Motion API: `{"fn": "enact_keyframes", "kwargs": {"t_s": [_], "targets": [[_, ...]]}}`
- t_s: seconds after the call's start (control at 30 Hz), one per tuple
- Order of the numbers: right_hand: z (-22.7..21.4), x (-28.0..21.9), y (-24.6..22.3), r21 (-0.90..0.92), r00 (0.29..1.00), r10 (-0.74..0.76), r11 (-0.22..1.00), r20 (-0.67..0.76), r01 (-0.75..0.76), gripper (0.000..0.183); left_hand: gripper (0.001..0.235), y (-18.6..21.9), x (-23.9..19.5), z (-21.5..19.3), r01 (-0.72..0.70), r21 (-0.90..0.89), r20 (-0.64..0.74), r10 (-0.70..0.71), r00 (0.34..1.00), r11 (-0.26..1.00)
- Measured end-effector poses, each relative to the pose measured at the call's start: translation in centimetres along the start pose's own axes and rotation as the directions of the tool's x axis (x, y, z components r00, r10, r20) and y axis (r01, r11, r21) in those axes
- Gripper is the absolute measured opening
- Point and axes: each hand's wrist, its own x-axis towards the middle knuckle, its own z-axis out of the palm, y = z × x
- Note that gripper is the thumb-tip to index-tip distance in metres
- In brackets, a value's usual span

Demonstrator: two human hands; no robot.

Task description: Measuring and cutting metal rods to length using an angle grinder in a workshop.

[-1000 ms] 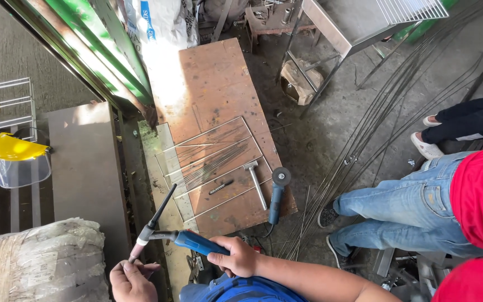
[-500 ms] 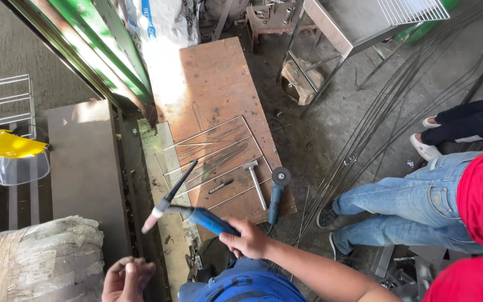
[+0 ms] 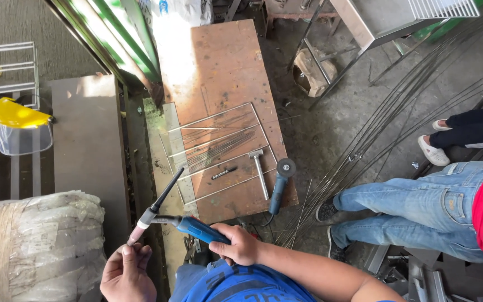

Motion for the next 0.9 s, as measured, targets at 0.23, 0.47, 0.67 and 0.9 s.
{"fn": "enact_keyframes", "kwargs": {"t_s": [0.23, 0.47, 0.67, 0.9], "targets": [[0.8, 0.6, -0.3, -0.079, 0.998, -0.003, 0.997, 0.059, 0.008, 0.045, 0.017, 1.6, -0.8, -0.2, -0.107, 0.130, 0.010, 0.106, 0.994, 0.986], [2.0, 0.5, 1.4, -0.072, 0.978, -0.207, 0.976, -0.004, 0.206, 0.042, 0.016, 3.4, -0.8, -0.3, -0.058, 0.258, 0.121, 0.027, 0.992, 0.964], [1.6, 0.5, 1.8, -0.261, 0.912, -0.404, 0.889, -0.062, 0.376, 0.042, 0.023, 2.5, 0.0, -2.6, 0.198, 0.040, 0.181, -0.202, 0.962, 0.979], [-1.0, 0.6, 2.1, -0.517, 0.750, -0.653, 0.610, 0.102, 0.601, 0.041, 0.034, 3.3, 0.6, -7.4, 0.668, -0.051, 0.426, -0.589, 0.687, 0.743]]}}
